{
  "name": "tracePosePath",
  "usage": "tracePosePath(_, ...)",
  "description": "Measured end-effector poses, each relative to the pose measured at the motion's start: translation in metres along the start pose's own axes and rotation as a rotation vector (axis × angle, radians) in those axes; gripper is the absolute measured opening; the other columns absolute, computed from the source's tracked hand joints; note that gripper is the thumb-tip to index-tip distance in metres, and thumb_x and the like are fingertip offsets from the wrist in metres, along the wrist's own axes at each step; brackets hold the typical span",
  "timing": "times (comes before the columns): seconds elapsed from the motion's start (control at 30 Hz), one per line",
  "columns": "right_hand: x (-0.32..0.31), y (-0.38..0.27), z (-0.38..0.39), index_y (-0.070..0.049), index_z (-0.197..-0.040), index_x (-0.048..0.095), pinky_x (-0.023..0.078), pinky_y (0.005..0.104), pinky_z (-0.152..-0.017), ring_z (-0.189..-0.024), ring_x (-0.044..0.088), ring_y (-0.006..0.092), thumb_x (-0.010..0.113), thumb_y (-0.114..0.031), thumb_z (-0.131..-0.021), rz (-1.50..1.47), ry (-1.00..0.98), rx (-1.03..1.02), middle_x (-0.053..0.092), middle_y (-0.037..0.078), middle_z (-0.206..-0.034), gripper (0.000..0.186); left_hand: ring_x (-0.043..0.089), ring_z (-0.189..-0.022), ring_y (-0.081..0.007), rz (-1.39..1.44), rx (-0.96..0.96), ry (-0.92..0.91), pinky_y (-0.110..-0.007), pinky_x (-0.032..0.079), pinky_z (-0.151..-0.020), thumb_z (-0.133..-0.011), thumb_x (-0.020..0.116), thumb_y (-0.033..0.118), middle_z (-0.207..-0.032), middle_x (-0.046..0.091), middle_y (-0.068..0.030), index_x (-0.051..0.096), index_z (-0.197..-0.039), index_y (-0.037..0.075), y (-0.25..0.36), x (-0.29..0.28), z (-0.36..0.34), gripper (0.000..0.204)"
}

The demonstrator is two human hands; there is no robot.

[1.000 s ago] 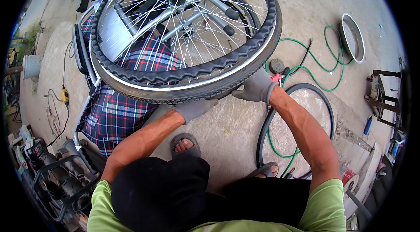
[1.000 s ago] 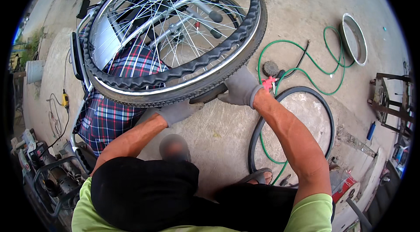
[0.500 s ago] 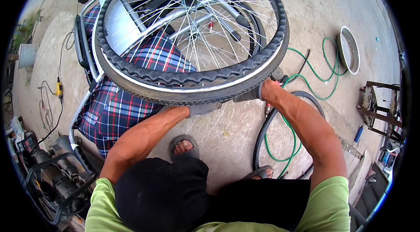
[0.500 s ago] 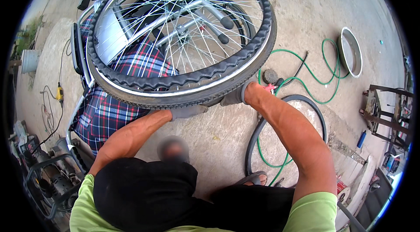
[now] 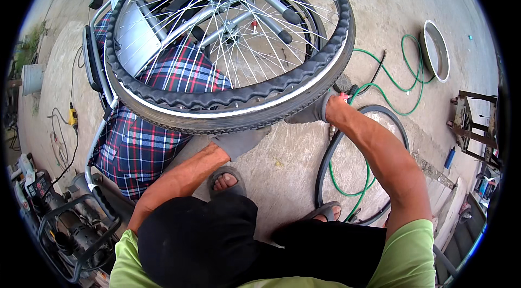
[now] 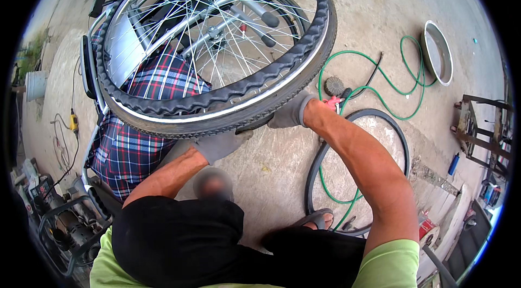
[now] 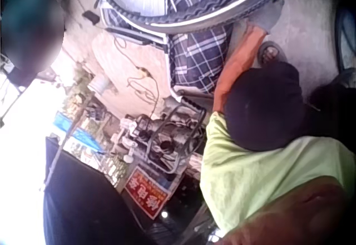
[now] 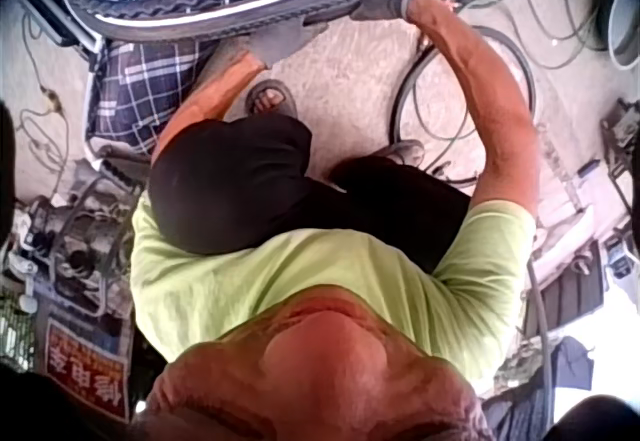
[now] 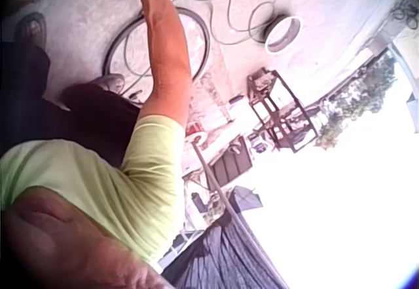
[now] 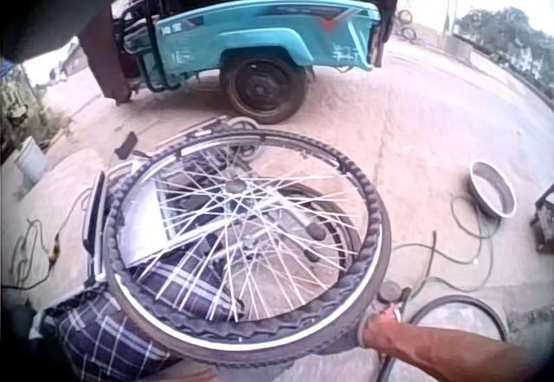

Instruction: The person installs a bicycle tire onto a wheel rim by hand, pressing the tire bead into the rim and rotating the wheel to seat the tire evenly. The person uses both hands to push the tire onto the rim and checks the fit around the circumference.

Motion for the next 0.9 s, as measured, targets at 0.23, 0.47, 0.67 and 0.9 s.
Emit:
tracePosePath(0.23,0.020,0.009,-0.006,-0.012,-0.108,0.074,0.052,0.0420,-0.087,-0.100,0.066,0.0354,0.065,-0.034,-0.072,-0.051,-0.075,-0.031,0.072,0.015,-0.109,0.043,0.063,-0.100,-0.0313,0.283,-0.219,-0.380,-0.043,0.048,-0.090,-0.081,0.071,0.028,-0.111,0.066,-0.0190,0.063,-0.119,0.002,-0.031,0.054,-0.007,0.047)
tracePosePath(0.47,0.021,0.009,-0.004,-0.012,-0.111,0.073,0.053,0.0427,-0.089,-0.102,0.067,0.0358,0.066,-0.033,-0.072,-0.033,-0.065,-0.020,0.071,0.016,-0.110,0.045,0.065,-0.100,-0.0266,0.288,-0.274,-0.507,-0.039,0.050,-0.091,-0.086,0.064,0.030,-0.111,0.069,-0.0181,0.066,-0.120,0.007,-0.031,0.068,-0.008,0.041)
tracePosePath(0.67,0.016,0.004,0.014,-0.012,-0.109,0.072,0.054,0.0417,-0.088,-0.100,0.067,0.0358,0.071,-0.030,-0.068,0.092,0.345,-0.122,0.071,0.015,-0.105,0.045,0.058,-0.120,-0.0313,0.322,-0.312,-0.614,-0.040,0.045,-0.102,-0.091,0.057,0.031,-0.133,0.060,-0.0174,0.058,-0.133,0.009,-0.027,0.063,-0.013,0.047)
tracePosePath(0.9,0.013,0.000,-0.002,-0.014,-0.108,0.072,0.053,0.0423,-0.089,-0.106,0.065,0.0341,0.075,-0.033,-0.066,0.018,0.110,-0.035,0.070,0.013,-0.111,0.046,0.059,-0.122,-0.0263,0.313,-0.218,-0.541,-0.037,0.047,-0.099,-0.095,0.058,0.038,-0.137,0.058,-0.0148,0.057,-0.136,0.011,-0.029,0.077,-0.019,0.049)
Point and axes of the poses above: each hand's wrist, its own z-axis away from the middle knuckle, its own x-axis out of the palm, y = z × x, the point moved 5 cm from there along -z, towards the middle knuckle
